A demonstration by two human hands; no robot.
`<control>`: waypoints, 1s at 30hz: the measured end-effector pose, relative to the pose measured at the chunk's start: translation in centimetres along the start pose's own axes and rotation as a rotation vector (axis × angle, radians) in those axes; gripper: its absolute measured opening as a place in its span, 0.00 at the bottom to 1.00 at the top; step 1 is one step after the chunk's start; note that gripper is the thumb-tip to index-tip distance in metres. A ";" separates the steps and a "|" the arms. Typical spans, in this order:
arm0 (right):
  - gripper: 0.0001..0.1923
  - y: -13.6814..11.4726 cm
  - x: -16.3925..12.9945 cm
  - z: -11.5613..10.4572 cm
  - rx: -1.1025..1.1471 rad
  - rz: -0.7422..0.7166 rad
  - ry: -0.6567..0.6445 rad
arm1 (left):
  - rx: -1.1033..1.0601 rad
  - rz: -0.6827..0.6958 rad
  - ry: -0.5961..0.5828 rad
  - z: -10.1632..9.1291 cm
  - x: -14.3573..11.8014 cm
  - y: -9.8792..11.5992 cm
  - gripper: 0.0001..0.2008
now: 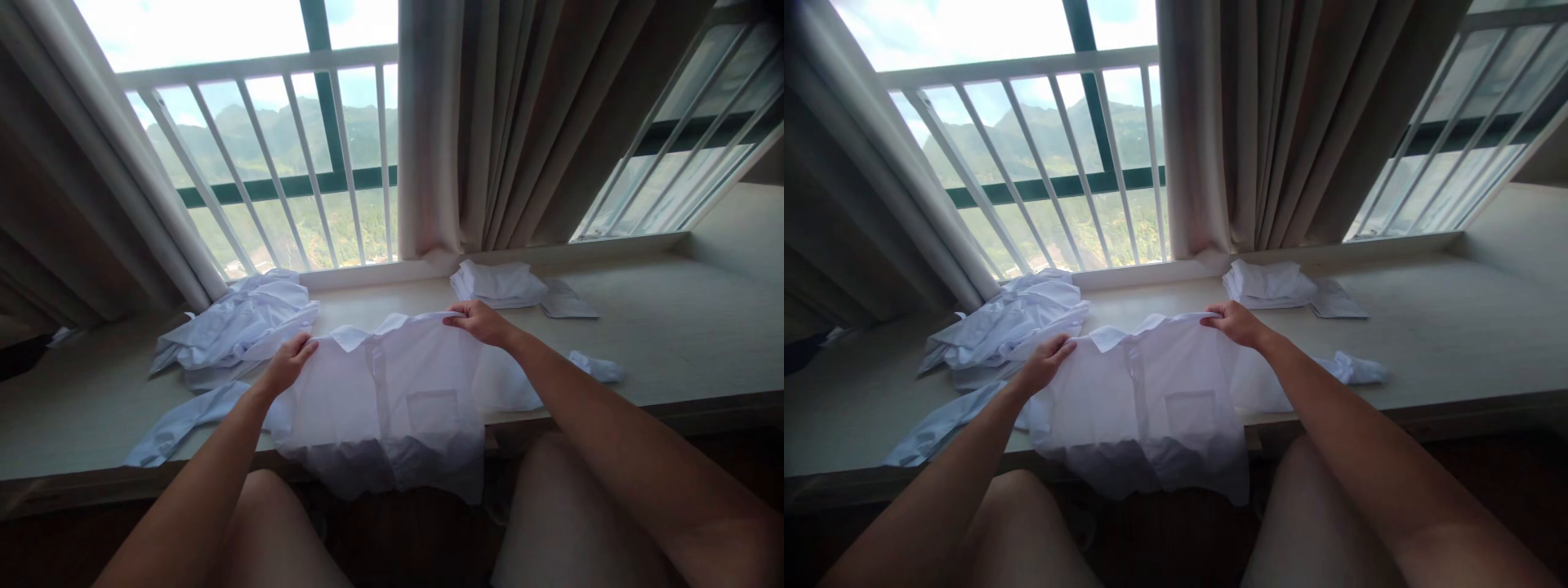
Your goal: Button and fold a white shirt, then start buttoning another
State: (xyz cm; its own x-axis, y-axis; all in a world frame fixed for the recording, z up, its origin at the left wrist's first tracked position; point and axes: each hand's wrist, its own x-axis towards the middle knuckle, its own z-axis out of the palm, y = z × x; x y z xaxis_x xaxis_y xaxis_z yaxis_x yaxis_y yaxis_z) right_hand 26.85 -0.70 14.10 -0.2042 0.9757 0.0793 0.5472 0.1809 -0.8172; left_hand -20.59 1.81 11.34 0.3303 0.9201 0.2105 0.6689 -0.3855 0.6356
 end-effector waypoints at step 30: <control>0.10 1.5 -6.4 13.2 -0.532 0.209 -0.235 | -0.140 -0.100 -0.370 -0.6 -6.3 6.8 0.24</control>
State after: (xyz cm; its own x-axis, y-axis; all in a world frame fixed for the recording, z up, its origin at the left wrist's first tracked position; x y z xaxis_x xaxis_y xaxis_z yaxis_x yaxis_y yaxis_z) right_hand 18.26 -8.26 4.82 -0.1892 0.9549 -0.2289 0.9126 0.0850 -0.3999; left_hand -18.51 -6.59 14.82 0.5025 0.8559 -0.1223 0.6208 -0.2588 0.7400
